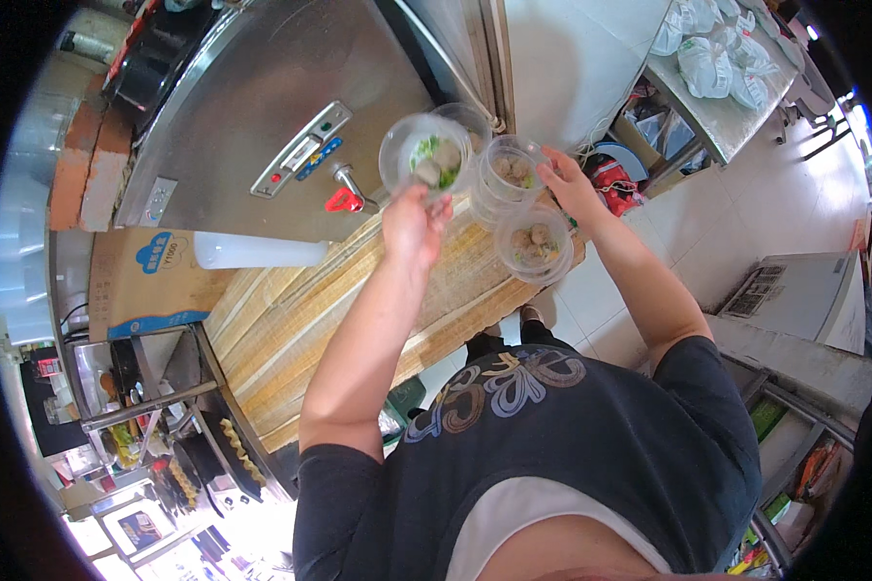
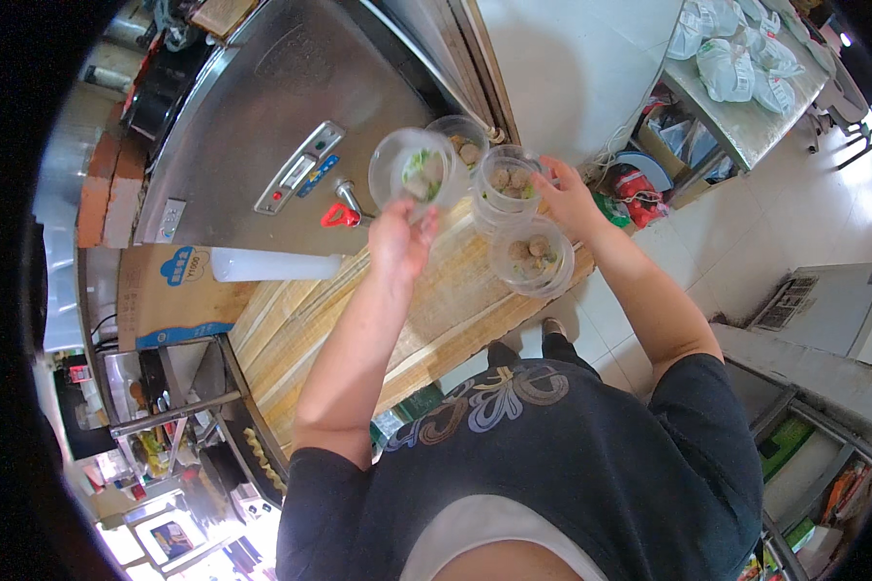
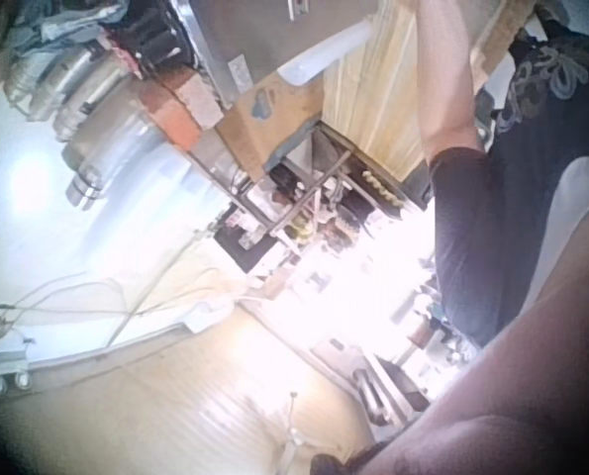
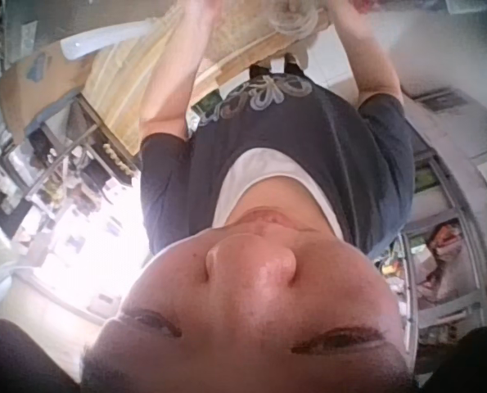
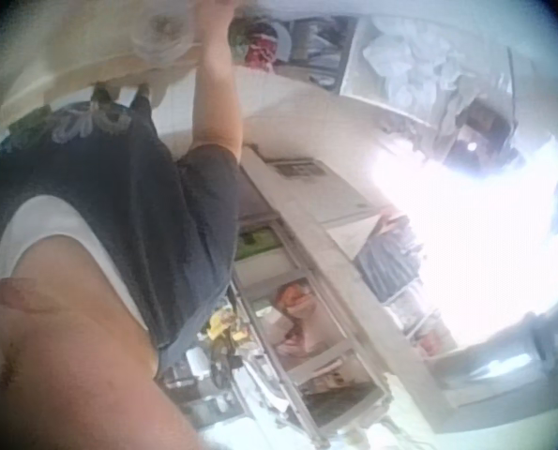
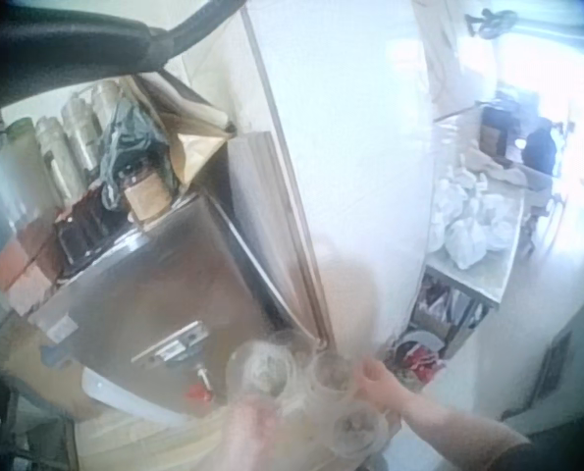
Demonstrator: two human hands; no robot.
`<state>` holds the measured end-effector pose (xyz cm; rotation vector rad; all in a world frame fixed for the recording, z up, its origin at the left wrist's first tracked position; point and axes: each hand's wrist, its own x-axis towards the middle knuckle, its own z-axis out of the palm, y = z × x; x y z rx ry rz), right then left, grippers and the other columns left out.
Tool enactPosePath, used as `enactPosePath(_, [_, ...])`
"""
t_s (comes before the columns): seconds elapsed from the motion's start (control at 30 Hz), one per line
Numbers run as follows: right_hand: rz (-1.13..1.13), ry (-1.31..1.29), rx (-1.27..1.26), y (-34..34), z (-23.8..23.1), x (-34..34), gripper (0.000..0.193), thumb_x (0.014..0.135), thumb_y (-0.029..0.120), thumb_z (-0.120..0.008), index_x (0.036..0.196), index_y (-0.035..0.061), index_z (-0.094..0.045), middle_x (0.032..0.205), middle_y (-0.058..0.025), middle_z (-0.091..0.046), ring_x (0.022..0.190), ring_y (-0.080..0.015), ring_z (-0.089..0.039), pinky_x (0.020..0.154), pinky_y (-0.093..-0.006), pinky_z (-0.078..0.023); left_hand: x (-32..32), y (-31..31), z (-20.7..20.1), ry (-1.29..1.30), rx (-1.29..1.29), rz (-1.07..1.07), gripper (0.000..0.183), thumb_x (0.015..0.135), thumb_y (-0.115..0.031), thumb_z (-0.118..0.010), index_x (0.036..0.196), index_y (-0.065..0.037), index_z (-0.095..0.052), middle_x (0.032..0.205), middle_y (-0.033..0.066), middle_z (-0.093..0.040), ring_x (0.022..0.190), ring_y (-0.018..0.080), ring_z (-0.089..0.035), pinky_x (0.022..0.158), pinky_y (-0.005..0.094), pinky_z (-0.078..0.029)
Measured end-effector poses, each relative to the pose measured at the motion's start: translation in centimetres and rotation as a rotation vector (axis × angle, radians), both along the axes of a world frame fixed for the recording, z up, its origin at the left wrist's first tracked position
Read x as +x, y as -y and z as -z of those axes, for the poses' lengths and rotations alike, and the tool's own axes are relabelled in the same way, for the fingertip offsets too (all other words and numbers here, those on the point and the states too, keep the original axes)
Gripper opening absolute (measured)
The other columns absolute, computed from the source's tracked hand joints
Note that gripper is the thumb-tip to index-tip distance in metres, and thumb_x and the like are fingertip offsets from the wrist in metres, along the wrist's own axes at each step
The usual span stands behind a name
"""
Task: The person rinses corn in a strainer, then assembles a takeout meal by scooping rice into a bowl and adding vegetables, sauce, and sliced eggs. They place the bowl into a plastic bag, attach a receipt, and set it aside.
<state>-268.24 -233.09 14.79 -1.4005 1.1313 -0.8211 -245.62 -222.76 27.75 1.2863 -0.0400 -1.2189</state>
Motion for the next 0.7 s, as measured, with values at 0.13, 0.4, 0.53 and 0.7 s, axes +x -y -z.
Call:
enactPosePath(0.13, [-0.03,-0.005,-0.023,-0.6,-1.2,-0.1,0.056,0.089,0.036,-0.06,0.134,0.0075,-0.044,0.114,-0.0109,-0.047,0.092,-0.0173,-0.053,0.083,-0.03,-0.046,-0.7,5.8,-0.4,0.016,-0.023,-0.009,0.022,0.089,-0.008,-0.049,0.11,-0.002,-0.047,0.106,0.0134,-0.052,0.08,0.026,-0.058,0.062,0.0338,-0.052])
enactPosePath(0.4, [-0.057,-0.031,-0.023,-0.4,-1.4,-0.2,0.059,0.088,0.037,-0.061,0.135,0.0078,-0.042,0.118,-0.0151,-0.047,0.087,-0.0188,-0.055,0.08,-0.0312,-0.048,-2.0,7.0,2.4,0.143,-0.022,0.008,0.038,0.092,-0.018,-0.054,0.125,-0.009,-0.037,0.107,0.0097,-0.054,0.071,0.0194,-0.058,0.056,0.0296,-0.052])
enactPosePath(0.53, [-0.079,-0.079,-0.073,-0.1,-0.9,-0.2,0.061,0.087,0.038,-0.062,0.136,0.0077,-0.04,0.123,-0.0168,-0.047,0.087,-0.0193,-0.057,0.08,-0.0318,-0.048,-2.0,6.5,2.9,0.194,-0.043,0.01,0.055,0.092,-0.021,-0.055,0.138,-0.008,-0.029,0.119,0.0099,-0.048,0.074,0.0177,-0.056,0.057,0.0303,-0.051])
enactPosePath(0.7, [-0.062,-0.041,-0.086,0.0,-0.4,0.3,0.063,0.086,0.038,-0.062,0.137,0.0067,-0.04,0.124,-0.0172,-0.048,0.089,-0.0195,-0.058,0.081,-0.0322,-0.049,-2.1,5.7,2.6,0.297,0.018,0.104,0.075,0.091,-0.027,-0.057,0.147,-0.006,-0.012,0.13,0.0086,-0.039,0.082,0.0154,-0.053,0.057,0.03,-0.049])
